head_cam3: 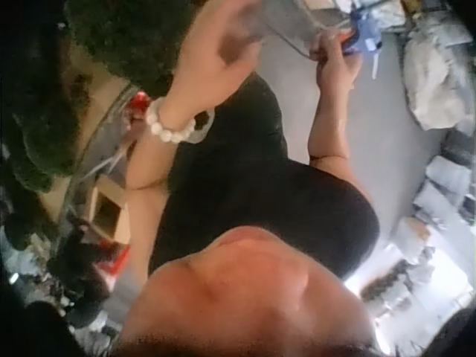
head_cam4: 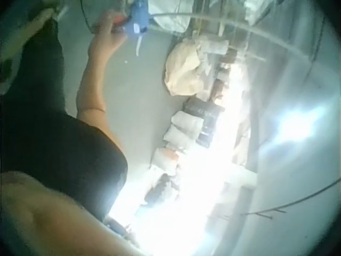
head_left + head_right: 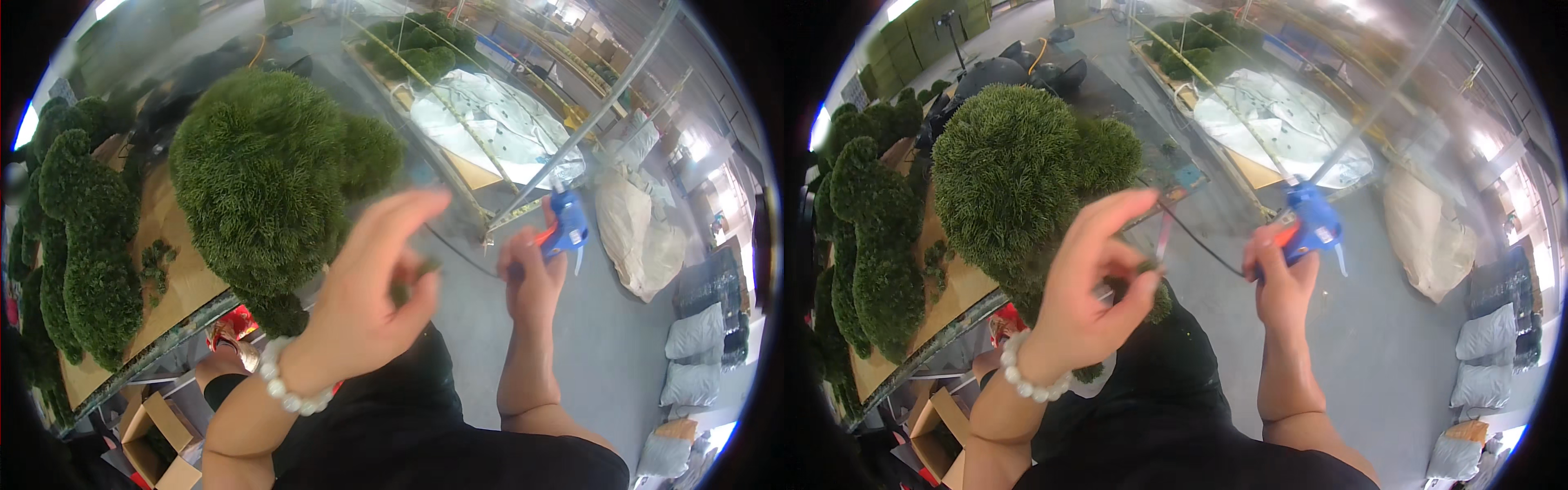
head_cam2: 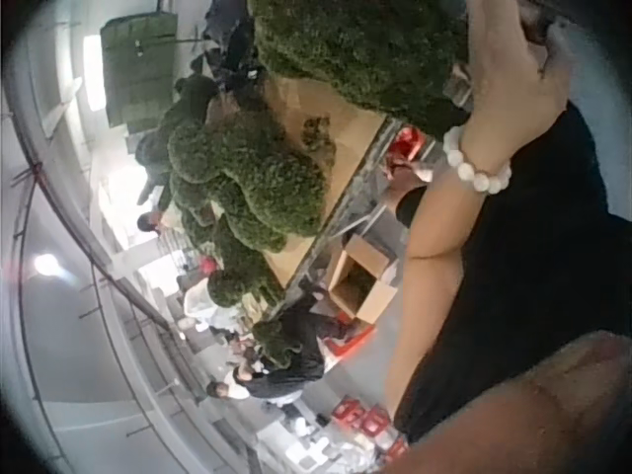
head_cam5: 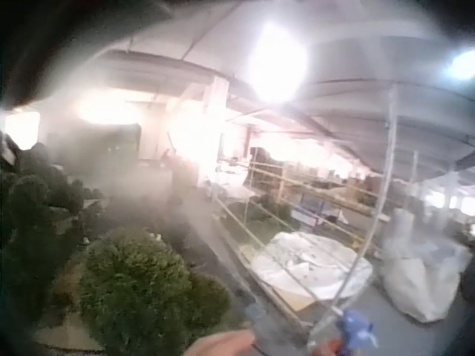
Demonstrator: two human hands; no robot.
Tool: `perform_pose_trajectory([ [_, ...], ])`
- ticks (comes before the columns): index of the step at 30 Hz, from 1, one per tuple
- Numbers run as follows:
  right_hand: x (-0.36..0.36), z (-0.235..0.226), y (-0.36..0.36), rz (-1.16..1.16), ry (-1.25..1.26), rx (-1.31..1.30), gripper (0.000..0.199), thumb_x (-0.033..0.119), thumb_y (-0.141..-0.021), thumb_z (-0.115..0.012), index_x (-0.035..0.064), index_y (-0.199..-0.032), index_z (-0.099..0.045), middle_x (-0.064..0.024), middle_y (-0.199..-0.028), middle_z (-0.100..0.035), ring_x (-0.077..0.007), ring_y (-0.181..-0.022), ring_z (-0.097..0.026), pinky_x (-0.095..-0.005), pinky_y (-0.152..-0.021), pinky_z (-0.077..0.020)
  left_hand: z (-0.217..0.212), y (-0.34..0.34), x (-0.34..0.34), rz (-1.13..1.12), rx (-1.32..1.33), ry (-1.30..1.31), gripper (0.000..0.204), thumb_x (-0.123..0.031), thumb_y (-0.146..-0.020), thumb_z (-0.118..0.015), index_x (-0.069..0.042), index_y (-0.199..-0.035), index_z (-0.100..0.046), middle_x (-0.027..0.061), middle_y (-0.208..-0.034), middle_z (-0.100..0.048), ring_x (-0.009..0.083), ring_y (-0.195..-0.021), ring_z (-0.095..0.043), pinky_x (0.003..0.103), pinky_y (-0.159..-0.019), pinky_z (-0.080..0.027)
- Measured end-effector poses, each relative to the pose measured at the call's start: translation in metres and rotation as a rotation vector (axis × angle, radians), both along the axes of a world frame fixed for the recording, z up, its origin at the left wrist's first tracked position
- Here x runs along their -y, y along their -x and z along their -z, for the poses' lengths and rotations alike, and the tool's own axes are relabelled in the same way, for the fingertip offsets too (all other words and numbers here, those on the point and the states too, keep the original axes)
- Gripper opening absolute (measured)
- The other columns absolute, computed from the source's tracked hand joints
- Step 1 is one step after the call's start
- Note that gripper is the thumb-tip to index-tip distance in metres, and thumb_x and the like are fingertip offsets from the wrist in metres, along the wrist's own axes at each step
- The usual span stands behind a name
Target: Using a hot glue gun to attach and trim green artificial moss onto shaped bases for decorative products.
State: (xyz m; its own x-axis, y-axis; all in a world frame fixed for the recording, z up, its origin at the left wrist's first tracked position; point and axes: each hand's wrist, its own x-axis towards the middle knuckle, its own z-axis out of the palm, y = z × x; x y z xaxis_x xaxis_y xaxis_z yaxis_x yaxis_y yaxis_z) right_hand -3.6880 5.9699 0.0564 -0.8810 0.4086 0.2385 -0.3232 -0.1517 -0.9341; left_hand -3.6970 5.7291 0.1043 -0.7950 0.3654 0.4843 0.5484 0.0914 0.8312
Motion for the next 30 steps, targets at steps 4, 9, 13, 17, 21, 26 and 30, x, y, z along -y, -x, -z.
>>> perform_pose_trajectory([
  [4, 0.016, 0.007, -0.013, -0.183, -0.146, 0.138, 0.073, 0.003, -0.089, -0.067, -0.0037, -0.149, -0.027, -0.0016, -0.085, -0.058, -0.0090, -0.062, -0.053, -0.0234, -0.054, -0.0425, -0.004, 0.020, -0.037, 0.198, 0.208, -0.302, 0.060, 0.011, -0.087, -0.059, -0.001, -0.144, -0.043, 0.0102, -0.135, -0.052, 0.0106, -0.092, -0.065, 0.024, -0.079, -0.052],
  [9, 0.023, 0.011, -0.014, -0.275, -0.237, 0.114, 0.090, 0.001, -0.085, -0.074, -0.0036, -0.154, -0.016, 0.0010, -0.086, -0.057, -0.0062, -0.069, -0.055, -0.0208, -0.059, -0.0452, 0.026, 0.029, -0.024, 0.322, 0.316, -0.233, 0.055, 0.009, -0.089, -0.061, -0.001, -0.141, -0.048, 0.0090, -0.116, -0.066, 0.0117, -0.094, -0.066, 0.024, -0.081, -0.053],
  [13, 0.026, 0.020, -0.011, -0.304, -0.227, 0.104, 0.088, 0.000, -0.083, -0.067, 0.0018, -0.156, -0.018, 0.0001, -0.081, -0.055, -0.0085, -0.065, -0.053, -0.0219, -0.056, -0.0427, 0.072, 0.012, 0.007, 0.103, 0.714, -0.420, 0.047, 0.007, -0.089, -0.063, -0.001, -0.134, -0.052, 0.0101, -0.106, -0.070, 0.0157, -0.095, -0.068, 0.029, -0.084, -0.055],
  [17, 0.027, 0.015, -0.003, -0.442, 0.005, 0.082, 0.094, 0.003, -0.083, -0.075, -0.0022, -0.155, -0.014, -0.0011, -0.078, -0.055, -0.0089, -0.063, -0.053, -0.0224, -0.056, -0.0437, 0.116, -0.029, 0.044, -0.008, 0.875, -0.511, 0.044, 0.009, -0.088, -0.060, 0.001, -0.131, -0.053, 0.0121, -0.106, -0.069, 0.0206, -0.094, -0.069, 0.032, -0.083, -0.056],
  [21, 0.032, 0.015, 0.003, -0.537, 0.146, 0.040, 0.095, 0.007, -0.081, -0.076, 0.0013, -0.155, -0.017, -0.0019, -0.074, -0.053, -0.0102, -0.059, -0.050, -0.0235, -0.049, -0.0393, 0.134, -0.079, 0.086, -0.021, 0.962, -0.548, 0.045, 0.010, -0.086, -0.061, 0.002, -0.129, -0.054, 0.0136, -0.104, -0.069, 0.0224, -0.090, -0.070, 0.033, -0.080, -0.057],
  [26, 0.043, 0.012, 0.012, -0.748, 0.329, -0.105, 0.095, 0.009, -0.080, -0.078, 0.0033, -0.155, -0.021, -0.0003, -0.070, -0.049, -0.0106, -0.057, -0.049, -0.0238, -0.046, -0.0365, 0.119, -0.119, 0.142, -0.152, 0.832, -0.577, 0.044, 0.012, -0.083, -0.063, 0.003, -0.125, -0.055, 0.0147, -0.102, -0.069, 0.0216, -0.087, -0.071, 0.032, -0.079, -0.058],
  [30, 0.055, 0.001, 0.007, -0.741, 0.326, -0.136, 0.095, 0.015, -0.081, -0.080, 0.0005, -0.154, -0.021, 0.0010, -0.067, -0.044, -0.0101, -0.054, -0.046, -0.0218, -0.042, -0.0341, 0.090, -0.113, 0.152, -0.294, 0.767, -0.703, 0.050, 0.015, -0.080, -0.064, 0.001, -0.127, -0.053, 0.0149, -0.112, -0.067, 0.0229, -0.090, -0.070, 0.033, -0.081, -0.058],
])
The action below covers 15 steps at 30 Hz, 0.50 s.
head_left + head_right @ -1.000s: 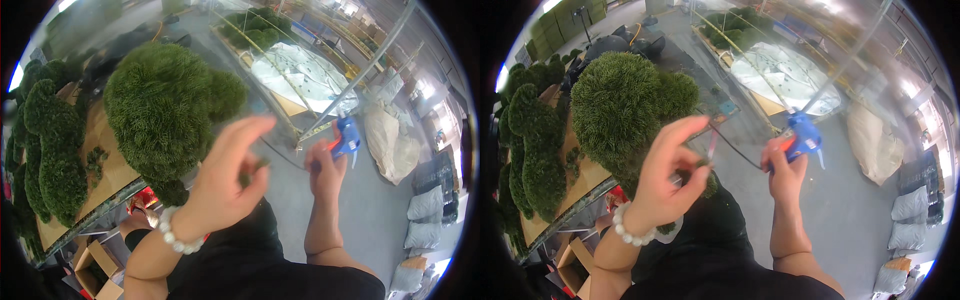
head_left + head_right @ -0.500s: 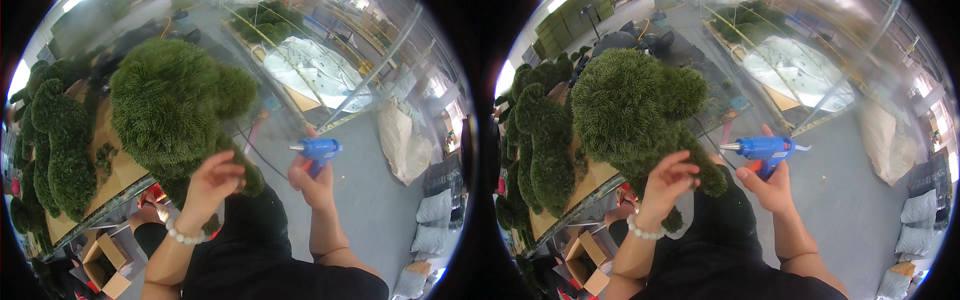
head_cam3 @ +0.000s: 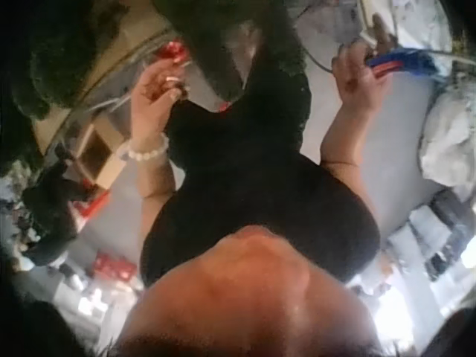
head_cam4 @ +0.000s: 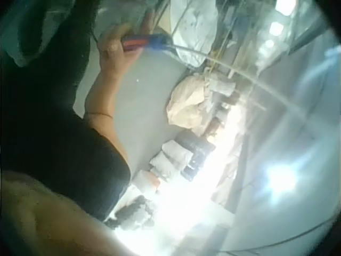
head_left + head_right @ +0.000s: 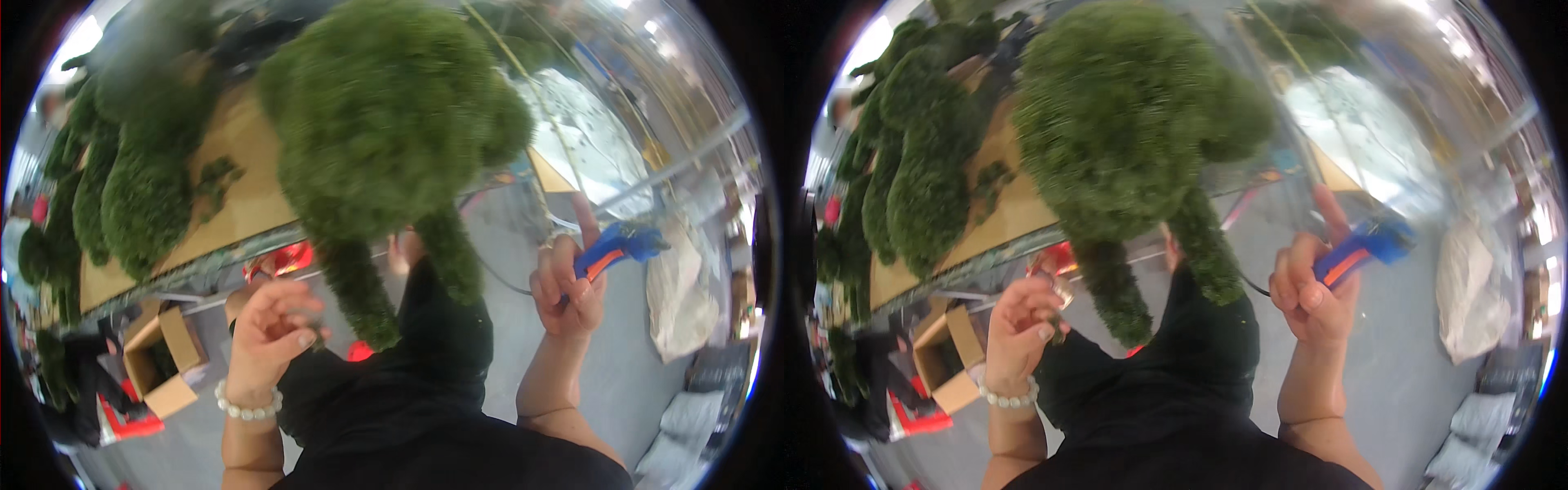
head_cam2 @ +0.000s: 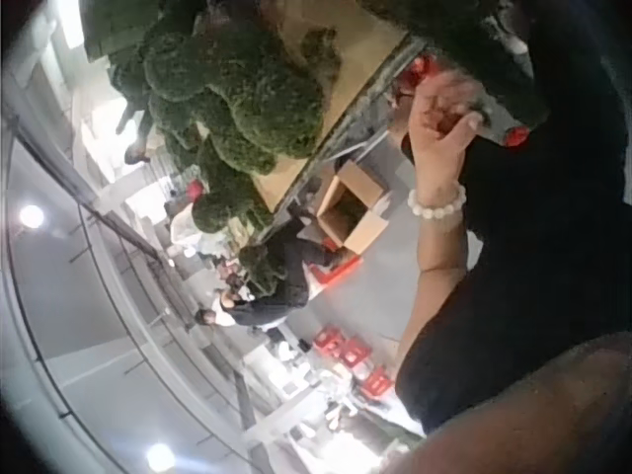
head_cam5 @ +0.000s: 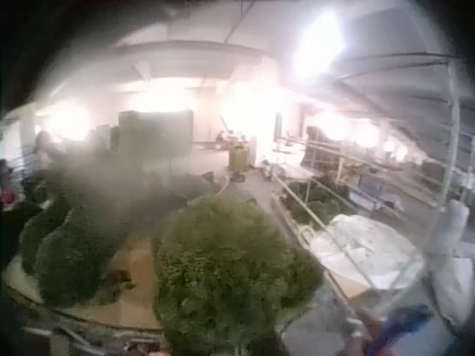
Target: Using a hot glue gun to attach and trim green artificial moss onto shaped bases for decorative products.
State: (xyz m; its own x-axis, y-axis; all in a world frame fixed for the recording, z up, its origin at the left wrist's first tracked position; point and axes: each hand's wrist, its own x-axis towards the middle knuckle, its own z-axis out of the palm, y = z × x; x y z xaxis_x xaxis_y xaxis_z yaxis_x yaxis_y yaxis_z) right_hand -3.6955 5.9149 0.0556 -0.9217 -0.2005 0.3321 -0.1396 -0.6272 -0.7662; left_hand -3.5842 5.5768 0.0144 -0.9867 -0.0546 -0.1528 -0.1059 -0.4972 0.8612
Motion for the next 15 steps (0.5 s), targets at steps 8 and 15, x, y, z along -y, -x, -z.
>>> perform_pose_trajectory([
  [8, 0.069, 0.010, -0.031, 0.121, -0.385, 0.088, 0.075, 0.015, -0.083, -0.076, -0.0030, -0.143, -0.036, -0.0014, -0.071, -0.054, -0.0098, -0.058, -0.052, -0.0219, -0.054, -0.0431, -0.016, 0.018, -0.010, -0.152, -0.194, -0.205, 0.051, 0.013, -0.083, -0.068, -0.001, -0.130, -0.055, 0.0153, -0.123, -0.064, 0.0246, -0.100, -0.069, 0.034, -0.089, -0.057],
  [15, 0.090, 0.025, -0.052, 0.087, -0.545, 0.094, 0.084, -0.004, -0.084, -0.073, -0.0064, -0.151, -0.023, -0.0069, -0.112, -0.063, -0.0103, -0.092, -0.061, -0.0243, -0.086, -0.0482, -0.016, 0.025, -0.014, -0.143, -0.227, -0.351, 0.041, 0.009, -0.085, -0.069, -0.004, -0.123, -0.059, 0.0106, -0.111, -0.069, 0.0216, -0.104, -0.067, 0.033, -0.091, -0.055],
])
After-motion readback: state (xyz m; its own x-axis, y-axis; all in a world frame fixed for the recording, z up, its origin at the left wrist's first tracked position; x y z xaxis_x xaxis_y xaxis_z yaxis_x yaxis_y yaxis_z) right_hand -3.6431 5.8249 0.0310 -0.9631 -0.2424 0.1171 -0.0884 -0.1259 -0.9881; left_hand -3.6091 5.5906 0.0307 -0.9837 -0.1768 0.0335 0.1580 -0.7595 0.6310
